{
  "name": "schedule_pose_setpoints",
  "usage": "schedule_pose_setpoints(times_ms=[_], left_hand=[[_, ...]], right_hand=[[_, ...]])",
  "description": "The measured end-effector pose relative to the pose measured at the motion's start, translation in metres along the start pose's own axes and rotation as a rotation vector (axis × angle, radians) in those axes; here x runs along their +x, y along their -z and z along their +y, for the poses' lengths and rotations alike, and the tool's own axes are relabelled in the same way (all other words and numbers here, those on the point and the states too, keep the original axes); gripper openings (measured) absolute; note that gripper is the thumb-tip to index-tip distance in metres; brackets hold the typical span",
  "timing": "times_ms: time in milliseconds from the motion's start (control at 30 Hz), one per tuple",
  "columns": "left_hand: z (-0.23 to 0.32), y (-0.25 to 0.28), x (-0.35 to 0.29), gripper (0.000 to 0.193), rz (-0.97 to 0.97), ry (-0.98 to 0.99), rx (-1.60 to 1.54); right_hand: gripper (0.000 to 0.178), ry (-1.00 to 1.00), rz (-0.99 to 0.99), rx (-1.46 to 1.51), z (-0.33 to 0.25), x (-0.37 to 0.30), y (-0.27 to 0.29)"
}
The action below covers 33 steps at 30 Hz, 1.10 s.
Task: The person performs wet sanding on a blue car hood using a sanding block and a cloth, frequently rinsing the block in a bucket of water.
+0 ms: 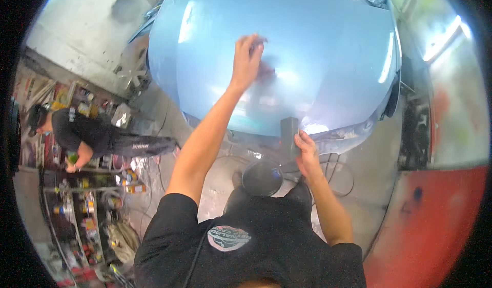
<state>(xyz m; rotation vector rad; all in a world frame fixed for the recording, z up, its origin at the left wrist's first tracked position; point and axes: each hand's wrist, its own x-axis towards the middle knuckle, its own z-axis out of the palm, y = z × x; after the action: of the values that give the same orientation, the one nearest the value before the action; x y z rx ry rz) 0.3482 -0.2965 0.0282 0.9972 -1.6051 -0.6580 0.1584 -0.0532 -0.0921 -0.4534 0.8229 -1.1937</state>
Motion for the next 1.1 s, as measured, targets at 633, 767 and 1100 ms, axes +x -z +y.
schedule_pose_setpoints(times_ms=[633,767,1100], left_hand=[[0.174,0.218,-0.13,0.019,-1.212,-0.669,-0.028],[0.311,0.269,-0.139,0.018,-1.254,-0.871,-0.289],[0.358,0.287,-0.136,0.032,-1.203,-1.087,-0.091]], right_hand=[[0.036,0.267,0.323,0.03,0.092,-0.008,-0.151],[0.039,0.184,0.457,0.079,0.126,-0.012,-0.153],[0.052,0.25,0.533,-0.066,0.164,-0.035,-0.092]])
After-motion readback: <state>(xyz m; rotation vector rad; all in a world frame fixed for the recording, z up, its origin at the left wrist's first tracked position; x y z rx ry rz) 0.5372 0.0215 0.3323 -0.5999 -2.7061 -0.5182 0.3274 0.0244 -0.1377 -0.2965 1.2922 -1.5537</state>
